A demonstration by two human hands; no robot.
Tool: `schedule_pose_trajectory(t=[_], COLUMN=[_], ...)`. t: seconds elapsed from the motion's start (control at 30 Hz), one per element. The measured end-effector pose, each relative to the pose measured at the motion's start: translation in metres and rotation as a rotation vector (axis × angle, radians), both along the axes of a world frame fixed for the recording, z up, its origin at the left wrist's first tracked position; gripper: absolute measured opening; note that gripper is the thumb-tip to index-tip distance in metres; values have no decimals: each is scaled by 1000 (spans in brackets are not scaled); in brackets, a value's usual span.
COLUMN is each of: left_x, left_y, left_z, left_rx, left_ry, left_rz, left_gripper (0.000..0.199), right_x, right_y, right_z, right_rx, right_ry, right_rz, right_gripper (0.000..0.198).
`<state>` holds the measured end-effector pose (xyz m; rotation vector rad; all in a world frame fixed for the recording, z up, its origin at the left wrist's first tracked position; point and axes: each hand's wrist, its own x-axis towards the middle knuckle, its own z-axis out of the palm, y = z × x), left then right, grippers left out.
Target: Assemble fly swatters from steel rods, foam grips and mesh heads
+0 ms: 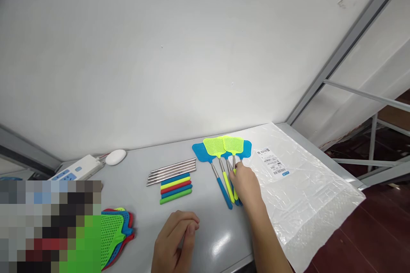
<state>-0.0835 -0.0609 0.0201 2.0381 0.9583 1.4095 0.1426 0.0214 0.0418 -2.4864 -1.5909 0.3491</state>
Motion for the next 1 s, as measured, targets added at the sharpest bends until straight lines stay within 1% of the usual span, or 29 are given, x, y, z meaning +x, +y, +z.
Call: schedule_pose_trajectory(t=[0.13,0.23,0.37,0.43,0.47,0.53,0.6,0.7,0.8,0.83,0.93,1.0], left_x=[-1,-1,-3,-4,-4,-5,-5,-8,-15,-18,-24,-25], left_y=[-1,-1,-1,-1,-2,-3,-3,-1,-1,-3,-9,-12], left_z=[1,2,3,2,3,4,5,8,7,6,0,-6], left_rx=[-16,-36,-52,-61,-69,-82,-83,-78,-112,-135,-222,-253], left_ry=[7,16,26,27,26,23,28,102,212,270,479,554], left_rz=[-1,11,42,47,50,66,106,187,297,347,476,521], left_gripper=[20,21,21,21,21,21,20,22,16,17,35,40], right_x=[1,3,-1,-11,-19,-40,-67,-111,-148,-156,-172,-175], right_y=[-6,-12,-19,-18,-15,-5,12,46,81,90,110,116], right_z=[-3,-1,10,18,22,30,35,35,28,26,21,19], right_rx=[3,25,96,134,147,159,153,134,102,86,37,4], right_ry=[7,16,15,15,20,42,70,80,61,56,50,52], right_rz=[34,62,98,161,216,369,548,764,900,938,1037,1093], right_gripper=[35,38,43,42,41,39,35,31,29,28,22,19])
